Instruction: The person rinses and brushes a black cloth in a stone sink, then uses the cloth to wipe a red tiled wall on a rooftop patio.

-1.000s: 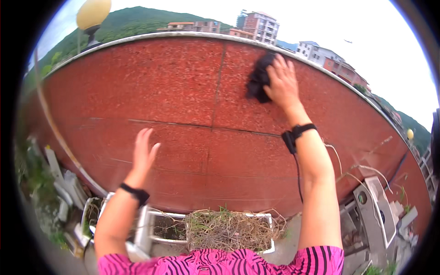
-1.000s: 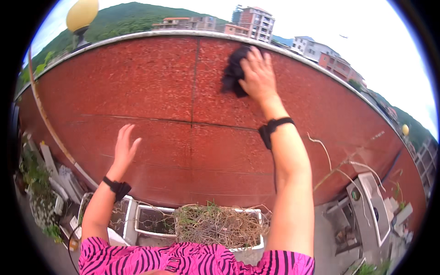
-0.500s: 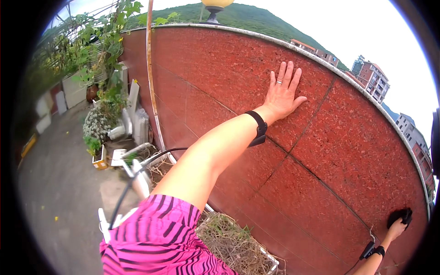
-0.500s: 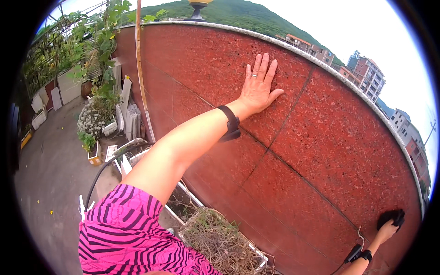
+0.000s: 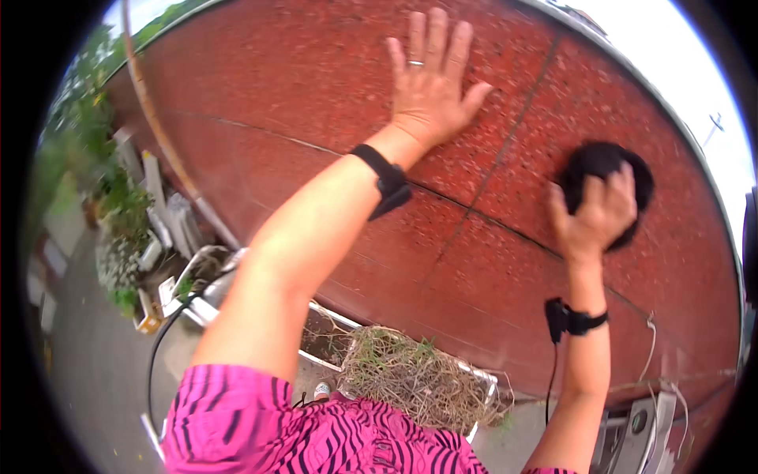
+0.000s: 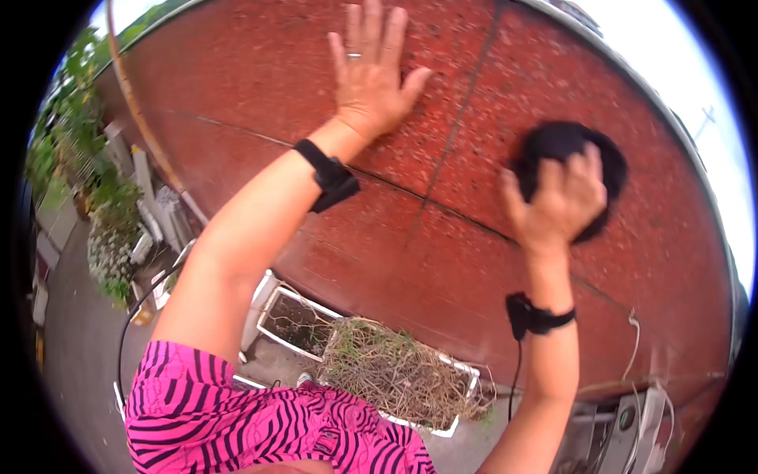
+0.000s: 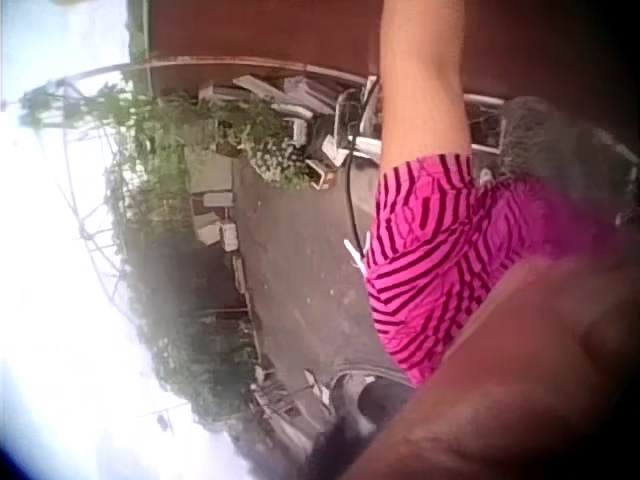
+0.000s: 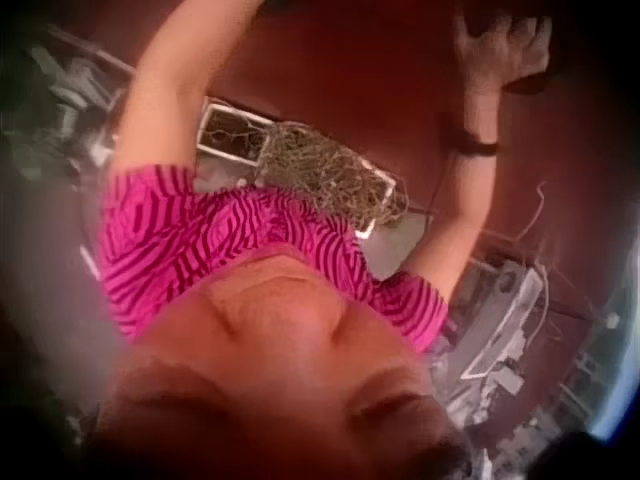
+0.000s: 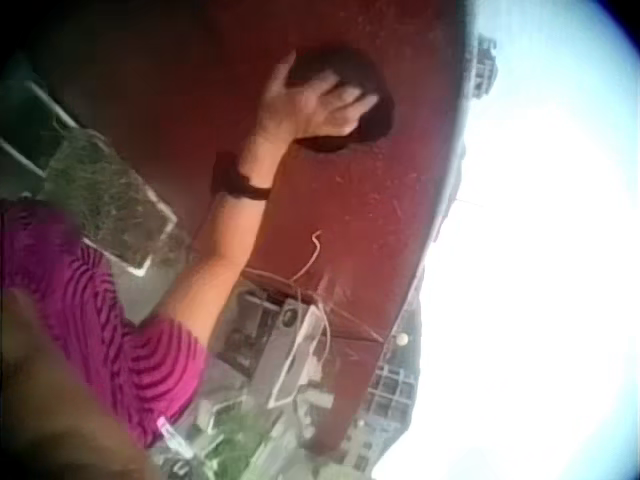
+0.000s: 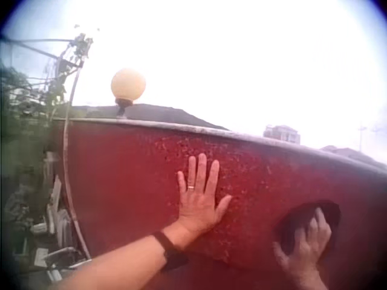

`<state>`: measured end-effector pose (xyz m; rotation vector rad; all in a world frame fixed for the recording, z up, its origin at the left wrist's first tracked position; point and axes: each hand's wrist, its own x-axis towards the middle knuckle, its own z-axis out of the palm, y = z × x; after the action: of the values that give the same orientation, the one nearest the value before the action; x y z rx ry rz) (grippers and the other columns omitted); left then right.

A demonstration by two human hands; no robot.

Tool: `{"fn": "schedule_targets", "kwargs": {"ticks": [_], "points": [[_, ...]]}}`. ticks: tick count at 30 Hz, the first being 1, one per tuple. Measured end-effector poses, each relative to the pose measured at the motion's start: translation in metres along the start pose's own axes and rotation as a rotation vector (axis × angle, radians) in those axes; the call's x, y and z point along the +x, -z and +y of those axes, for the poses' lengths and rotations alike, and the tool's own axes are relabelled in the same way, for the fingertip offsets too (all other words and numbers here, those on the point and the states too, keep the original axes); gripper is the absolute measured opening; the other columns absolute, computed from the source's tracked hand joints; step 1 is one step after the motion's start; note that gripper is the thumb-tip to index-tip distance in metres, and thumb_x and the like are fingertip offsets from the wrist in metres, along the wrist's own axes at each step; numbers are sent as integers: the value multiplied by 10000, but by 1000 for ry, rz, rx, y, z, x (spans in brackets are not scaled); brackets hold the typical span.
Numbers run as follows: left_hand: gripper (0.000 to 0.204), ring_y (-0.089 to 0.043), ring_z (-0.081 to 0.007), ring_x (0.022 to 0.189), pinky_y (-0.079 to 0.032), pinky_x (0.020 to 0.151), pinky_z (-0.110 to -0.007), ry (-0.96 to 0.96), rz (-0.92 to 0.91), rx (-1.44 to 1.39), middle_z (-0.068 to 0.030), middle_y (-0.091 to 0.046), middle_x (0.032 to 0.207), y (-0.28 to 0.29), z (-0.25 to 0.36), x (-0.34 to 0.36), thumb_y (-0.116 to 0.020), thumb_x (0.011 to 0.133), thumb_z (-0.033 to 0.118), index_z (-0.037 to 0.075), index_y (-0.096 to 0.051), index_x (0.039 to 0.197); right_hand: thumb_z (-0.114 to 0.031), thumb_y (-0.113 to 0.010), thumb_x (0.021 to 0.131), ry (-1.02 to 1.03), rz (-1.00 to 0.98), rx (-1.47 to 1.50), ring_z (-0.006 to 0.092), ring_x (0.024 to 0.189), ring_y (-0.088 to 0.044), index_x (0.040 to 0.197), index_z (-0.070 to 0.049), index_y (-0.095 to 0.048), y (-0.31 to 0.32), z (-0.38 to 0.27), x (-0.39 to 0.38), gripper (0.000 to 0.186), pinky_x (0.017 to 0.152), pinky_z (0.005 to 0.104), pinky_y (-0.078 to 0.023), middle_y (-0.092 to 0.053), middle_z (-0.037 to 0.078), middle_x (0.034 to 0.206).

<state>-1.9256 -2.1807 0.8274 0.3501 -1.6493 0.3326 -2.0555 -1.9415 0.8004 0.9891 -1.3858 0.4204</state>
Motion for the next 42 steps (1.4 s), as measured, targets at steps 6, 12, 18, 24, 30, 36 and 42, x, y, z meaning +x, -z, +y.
{"fn": "schedule_targets", "kwargs": {"ticks": [6, 12, 18, 24, 30, 36, 42], "points": [[722, -134, -345, 1451, -182, 1075, -649, -74, 199, -1, -103, -186, 1573, 1, -7, 7, -515, 902, 499, 201, -249, 1504, -163, -613, 739, 417, -38, 330, 288, 1255, -438, 947, -130, -635, -27, -94, -11, 212, 983, 546, -352, -511, 69, 1157], [663, -161, -350, 1443, -191, 1074, -647, -125, 229, 12, -107, -200, 1566, 16, 6, 11, -442, 946, 509, 205, -249, 1503, -321, -823, 490, 203, -35, 114, 328, 1283, -412, 979, -197, -638, 32, 48, -36, 537, 993, 568, -316, -517, 76, 1147], [652, -179, -357, 1436, -197, 1076, -634, -170, 238, 13, -120, -219, 1559, 11, 10, 11, -409, 954, 516, 202, -249, 1503, -345, -727, 712, -426, -122, -319, 399, 1382, -258, 1205, -27, -480, 93, 233, -119, 636, 1069, 611, -243, -387, 268, 1350], [620, -204, -332, 1433, -203, 1091, -596, -183, 276, 50, -112, -248, 1551, 10, 0, 11, -387, 967, 509, 216, -265, 1499, -527, -539, 865, -1521, 73, -65, 476, 1265, -408, 1399, 95, -253, 117, 411, -175, 868, 1056, 481, -355, -364, 362, 1377], [619, -225, -337, 1424, -219, 1091, -574, -229, 256, 10, -129, -269, 1540, 14, 6, 13, -389, 968, 502, 190, -287, 1492, -483, -607, 840, -1375, 147, 86, 464, 1259, -396, 1402, 76, -244, 105, 336, -137, 872, 1049, 488, -354, -331, 346, 1385], [630, -280, -346, 1392, -253, 1075, -544, -272, 263, -42, -178, -305, 1511, 10, -7, 18, -393, 959, 518, 164, -317, 1476, -268, -685, 753, -457, -143, 5, 566, 1351, -157, 1189, -12, -491, 59, 110, -86, 541, 1014, 741, -189, -352, 351, 1284], [630, -336, -339, 1362, -268, 1080, -512, -270, 311, 5, -175, -352, 1487, 7, 17, 13, -413, 950, 527, 160, -348, 1458, -225, -617, 759, 24, -233, 57, 430, 1360, -275, 998, -195, -630, 30, 32, -176, 242, 1009, 746, -202, -455, 141, 1220]]}}
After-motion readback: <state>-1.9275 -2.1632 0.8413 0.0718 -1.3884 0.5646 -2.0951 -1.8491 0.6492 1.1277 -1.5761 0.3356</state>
